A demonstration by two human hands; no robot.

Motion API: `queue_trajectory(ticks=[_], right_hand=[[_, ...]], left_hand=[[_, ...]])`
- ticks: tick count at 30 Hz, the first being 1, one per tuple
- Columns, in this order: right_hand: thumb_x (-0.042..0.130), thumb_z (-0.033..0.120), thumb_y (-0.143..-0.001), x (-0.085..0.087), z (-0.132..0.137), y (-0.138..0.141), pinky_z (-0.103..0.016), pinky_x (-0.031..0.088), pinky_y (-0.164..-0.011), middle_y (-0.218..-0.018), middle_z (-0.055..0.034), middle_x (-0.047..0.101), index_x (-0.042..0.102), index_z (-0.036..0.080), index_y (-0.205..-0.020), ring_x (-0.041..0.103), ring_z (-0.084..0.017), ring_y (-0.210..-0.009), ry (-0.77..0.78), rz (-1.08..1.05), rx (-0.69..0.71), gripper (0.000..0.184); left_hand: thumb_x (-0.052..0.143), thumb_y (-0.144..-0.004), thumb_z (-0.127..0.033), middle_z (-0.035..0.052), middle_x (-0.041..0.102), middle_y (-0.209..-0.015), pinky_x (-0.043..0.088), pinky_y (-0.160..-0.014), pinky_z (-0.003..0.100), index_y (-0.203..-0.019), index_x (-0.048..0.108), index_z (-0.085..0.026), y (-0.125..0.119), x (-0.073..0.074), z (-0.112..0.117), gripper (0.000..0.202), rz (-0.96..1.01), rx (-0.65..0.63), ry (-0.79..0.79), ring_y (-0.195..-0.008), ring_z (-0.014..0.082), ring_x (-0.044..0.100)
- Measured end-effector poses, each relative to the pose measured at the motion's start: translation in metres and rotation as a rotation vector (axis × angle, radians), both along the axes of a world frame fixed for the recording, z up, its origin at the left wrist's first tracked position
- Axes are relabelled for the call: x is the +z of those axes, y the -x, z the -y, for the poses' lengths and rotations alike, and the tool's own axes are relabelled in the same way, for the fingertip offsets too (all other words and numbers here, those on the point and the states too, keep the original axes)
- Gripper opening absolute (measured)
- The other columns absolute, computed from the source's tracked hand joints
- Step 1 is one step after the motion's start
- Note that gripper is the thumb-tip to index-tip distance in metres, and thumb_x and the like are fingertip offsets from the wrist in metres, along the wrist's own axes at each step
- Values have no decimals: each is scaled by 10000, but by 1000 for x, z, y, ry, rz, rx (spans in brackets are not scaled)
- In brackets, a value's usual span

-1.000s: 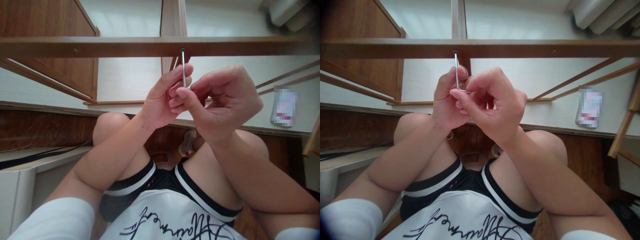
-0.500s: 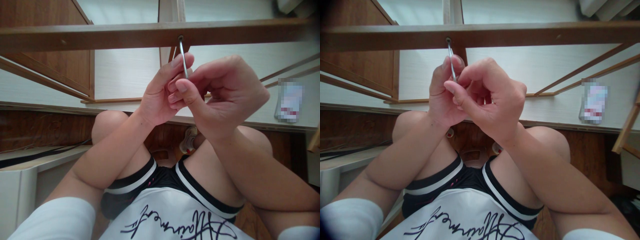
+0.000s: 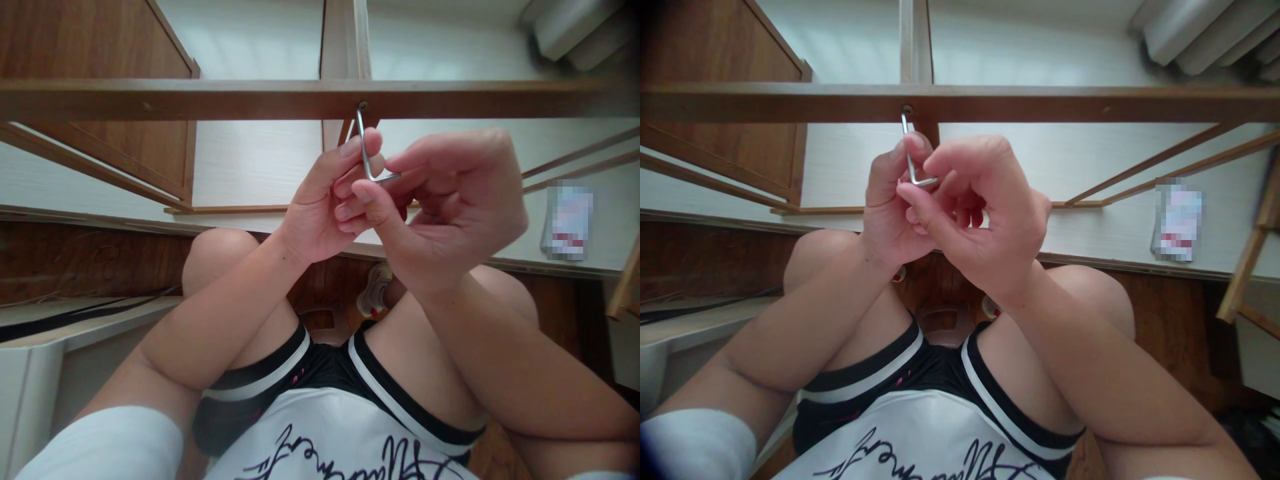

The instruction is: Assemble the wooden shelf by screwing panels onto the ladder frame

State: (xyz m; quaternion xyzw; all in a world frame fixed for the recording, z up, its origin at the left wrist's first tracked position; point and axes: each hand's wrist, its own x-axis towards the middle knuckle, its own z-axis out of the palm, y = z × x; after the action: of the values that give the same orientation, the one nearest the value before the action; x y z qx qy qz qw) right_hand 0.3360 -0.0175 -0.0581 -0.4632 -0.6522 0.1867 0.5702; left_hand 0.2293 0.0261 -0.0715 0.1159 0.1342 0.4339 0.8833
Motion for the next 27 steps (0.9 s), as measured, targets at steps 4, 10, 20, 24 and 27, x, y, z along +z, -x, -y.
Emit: queue_trajectory(ticks=[4,10,20,24,27], right_hand=[[684,323,-835,-1,-1,3,-254,567,-570,-841,15,617,547,265,-1050,691,-152,-716,-46,-10,-29,262],[745,229,-765,7,-1,1,-241,545,-522,-738,29,652,581,218,-898,645,-123,-604,-66,51,-103,211],[780,203,-714,9,-2,-3,-194,491,-464,-688,17,669,611,200,-860,586,-96,-514,-89,161,-126,224],[780,177,-709,7,-2,-3,-190,487,-452,-705,12,673,609,199,-891,603,-102,-523,-99,142,-121,251],[779,169,-709,7,-2,-3,-195,489,-464,-694,16,668,607,198,-886,600,-100,-515,-111,145,-121,248]], left_hand=[[424,-930,-357,-67,307,-475,213,-355,146,-737,595,-176,0,0,0,316,15,-40,1,-355,28,298],[584,-839,-336,-68,318,-501,285,-381,152,-732,614,-186,5,-2,-2,187,-24,-84,-14,-384,33,318],[597,-834,-298,-63,270,-586,296,-413,128,-784,627,-160,10,-3,-1,149,39,-105,-71,-428,16,283],[607,-827,-301,-66,261,-591,302,-424,128,-793,635,-156,11,-3,-1,152,40,-109,-58,-429,12,274],[617,-821,-317,-70,249,-567,310,-430,129,-791,637,-154,11,-2,-1,167,34,-120,-52,-428,18,268]])
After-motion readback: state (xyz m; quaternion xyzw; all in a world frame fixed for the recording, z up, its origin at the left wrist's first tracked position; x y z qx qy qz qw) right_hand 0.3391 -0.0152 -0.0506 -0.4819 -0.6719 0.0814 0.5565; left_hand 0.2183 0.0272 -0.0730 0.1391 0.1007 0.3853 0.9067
